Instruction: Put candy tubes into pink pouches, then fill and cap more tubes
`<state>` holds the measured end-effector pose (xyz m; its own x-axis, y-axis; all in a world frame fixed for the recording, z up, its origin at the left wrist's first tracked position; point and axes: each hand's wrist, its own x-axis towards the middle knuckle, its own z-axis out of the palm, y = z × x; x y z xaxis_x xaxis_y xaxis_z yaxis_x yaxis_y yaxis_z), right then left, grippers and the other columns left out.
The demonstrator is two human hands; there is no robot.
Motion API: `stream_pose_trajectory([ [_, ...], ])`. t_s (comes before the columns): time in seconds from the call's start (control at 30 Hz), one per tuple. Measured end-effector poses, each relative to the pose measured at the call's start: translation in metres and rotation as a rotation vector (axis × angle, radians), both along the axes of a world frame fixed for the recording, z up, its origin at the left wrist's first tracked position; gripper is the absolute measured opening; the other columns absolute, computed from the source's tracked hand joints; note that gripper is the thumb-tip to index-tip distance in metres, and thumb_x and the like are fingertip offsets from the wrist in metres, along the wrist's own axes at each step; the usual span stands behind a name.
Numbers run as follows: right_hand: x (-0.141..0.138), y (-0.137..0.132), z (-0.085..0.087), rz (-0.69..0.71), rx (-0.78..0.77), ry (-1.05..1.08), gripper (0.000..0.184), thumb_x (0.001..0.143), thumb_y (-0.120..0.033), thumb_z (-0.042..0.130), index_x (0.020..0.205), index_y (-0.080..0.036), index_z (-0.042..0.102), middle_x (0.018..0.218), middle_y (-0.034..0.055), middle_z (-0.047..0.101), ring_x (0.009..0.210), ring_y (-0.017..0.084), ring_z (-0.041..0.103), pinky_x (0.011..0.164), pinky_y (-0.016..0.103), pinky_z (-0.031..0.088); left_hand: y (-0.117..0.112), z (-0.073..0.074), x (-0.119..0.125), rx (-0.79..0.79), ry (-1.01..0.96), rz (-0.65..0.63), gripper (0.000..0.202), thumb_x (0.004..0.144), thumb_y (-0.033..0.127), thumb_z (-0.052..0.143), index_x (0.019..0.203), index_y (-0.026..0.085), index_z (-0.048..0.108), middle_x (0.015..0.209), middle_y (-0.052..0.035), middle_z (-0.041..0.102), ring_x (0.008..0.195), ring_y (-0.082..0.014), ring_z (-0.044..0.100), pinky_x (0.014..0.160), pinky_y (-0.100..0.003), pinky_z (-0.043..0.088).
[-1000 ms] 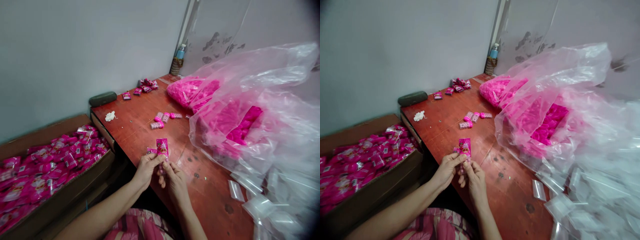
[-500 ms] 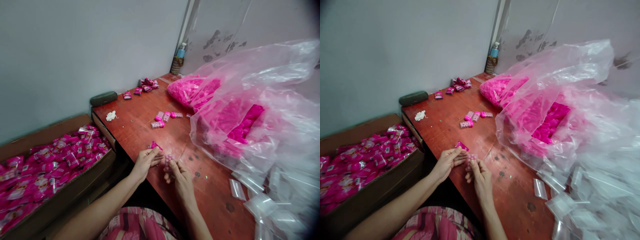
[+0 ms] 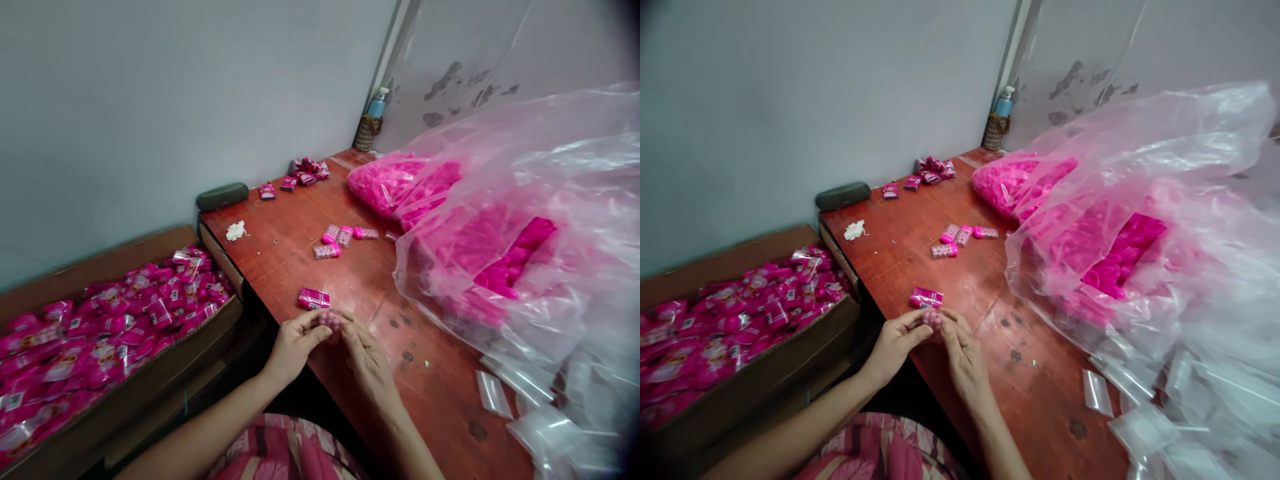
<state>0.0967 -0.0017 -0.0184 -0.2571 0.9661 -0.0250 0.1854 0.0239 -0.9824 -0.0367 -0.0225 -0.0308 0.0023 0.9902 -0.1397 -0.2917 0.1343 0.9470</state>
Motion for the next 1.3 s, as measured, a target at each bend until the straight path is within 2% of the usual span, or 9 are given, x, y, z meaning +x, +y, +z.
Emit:
stream_pose_trajectory([
  [0.2, -0.019, 0.043, -0.006, 0.218, 0.501, -0.444, 0.037, 0.08, -0.033, 0.055, 0.115, -0.02, 0.055, 0.122, 0.0109, 0.052, 0.113, 0.026, 0.046, 0.096, 0.044, 0.035, 0.015, -0.009, -0.044, 0.104, 0.265, 0.295, 0.026, 0.076, 0.027, 0.059, 0.099, 0.017, 0.061, 0.095, -0.0049, 0.067, 0.087, -0.0182, 0.062, 0.082, -0.028, 0.046],
  [0.37, -0.035, 0.063, -0.016, 0.361, 0.605, -0.715, 0.038, 0.079, -0.025, 0.055, 0.115, -0.015, 0.053, 0.111, 0.0129, 0.058, 0.108, 0.028, 0.048, 0.092, 0.044, 0.037, 0.044, -0.012, -0.073, 0.232, 0.621, 0.294, 0.017, 0.078, 0.025, 0.056, 0.094, 0.022, 0.061, 0.096, -0.0036, 0.066, 0.092, -0.0188, 0.06, 0.088, -0.032, 0.042],
  [0.5, -0.034, 0.066, -0.017, 0.271, 0.488, -0.63, 0.031, 0.083, -0.027, 0.05, 0.112, -0.02, 0.056, 0.106, 0.0106, 0.061, 0.1, 0.026, 0.053, 0.089, 0.043, 0.039, 0.057, -0.024, -0.078, 0.381, 0.924, 0.25, 0.017, 0.081, 0.02, 0.052, 0.095, 0.023, 0.06, 0.097, -0.0021, 0.065, 0.095, -0.0183, 0.058, 0.102, -0.04, 0.029],
  [0.67, -0.014, 0.059, -0.014, 0.105, 0.0, -0.037, 0.036, 0.081, -0.036, 0.055, 0.114, -0.023, 0.055, 0.111, 0.0059, 0.061, 0.099, 0.021, 0.056, 0.086, 0.037, 0.043, 0.055, -0.036, -0.083, 0.423, 1.002, 0.263, 0.031, 0.08, 0.022, 0.055, 0.111, 0.022, 0.053, 0.112, -0.0054, 0.06, 0.111, -0.0216, 0.05, 0.104, -0.043, 0.028],
  [0.77, -0.004, 0.052, -0.012, 0.04, -0.247, 0.266, 0.035, 0.078, -0.037, 0.059, 0.109, -0.02, 0.059, 0.101, 0.0061, 0.065, 0.086, 0.02, 0.061, 0.076, 0.033, 0.047, 0.039, -0.028, -0.08, 0.451, 0.954, 0.389, 0.037, 0.079, 0.024, 0.057, 0.115, 0.021, 0.052, 0.117, -0.0083, 0.058, 0.112, -0.0225, 0.049, 0.101, -0.04, 0.033],
  [0.83, 0.001, 0.047, -0.01, 0.02, -0.33, 0.394, 0.033, 0.076, -0.038, 0.061, 0.102, -0.019, 0.063, 0.092, 0.0065, 0.068, 0.079, 0.019, 0.062, 0.071, 0.032, 0.048, 0.027, -0.017, -0.07, 0.484, 0.889, 0.413, 0.028, 0.079, 0.023, 0.057, 0.107, 0.022, 0.059, 0.106, -0.0081, 0.062, 0.103, -0.0222, 0.055, 0.096, -0.036, 0.038],
  [0.93, 0.007, 0.041, -0.005, 0.068, -0.372, 0.463, 0.033, 0.07, -0.041, 0.066, 0.095, -0.019, 0.067, 0.085, 0.007, 0.069, 0.077, 0.021, 0.063, 0.069, 0.034, 0.048, 0.015, 0.004, -0.044, 0.501, 0.76, 0.245, 0.017, 0.078, 0.023, 0.057, 0.093, 0.024, 0.066, 0.089, -0.0067, 0.066, 0.087, -0.0209, 0.059, 0.086, -0.032, 0.043],
  [1.07, 0.019, 0.035, 0.005, 0.154, -0.367, 0.39, 0.033, 0.066, -0.04, 0.07, 0.092, -0.02, 0.069, 0.089, 0.0074, 0.069, 0.087, 0.023, 0.061, 0.077, 0.036, 0.047, 0.019, 0.026, -0.012, 0.484, 0.708, 0.062, 0.021, 0.083, 0.024, 0.049, 0.096, 0.023, 0.066, 0.088, -0.0081, 0.064, 0.086, -0.021, 0.058, 0.083, -0.031, 0.042],
  [1.3, 0.034, 0.03, 0.01, 0.191, -0.358, 0.421, 0.027, 0.068, -0.035, 0.069, 0.09, -0.02, 0.07, 0.085, 0.006, 0.069, 0.087, 0.021, 0.061, 0.079, 0.036, 0.046, 0.028, 0.042, 0.004, 0.38, 0.746, -0.082, 0.021, 0.083, 0.023, 0.049, 0.079, 0.019, 0.069, 0.075, -0.0047, 0.067, 0.069, -0.0171, 0.059, 0.067, -0.025, 0.042],
])
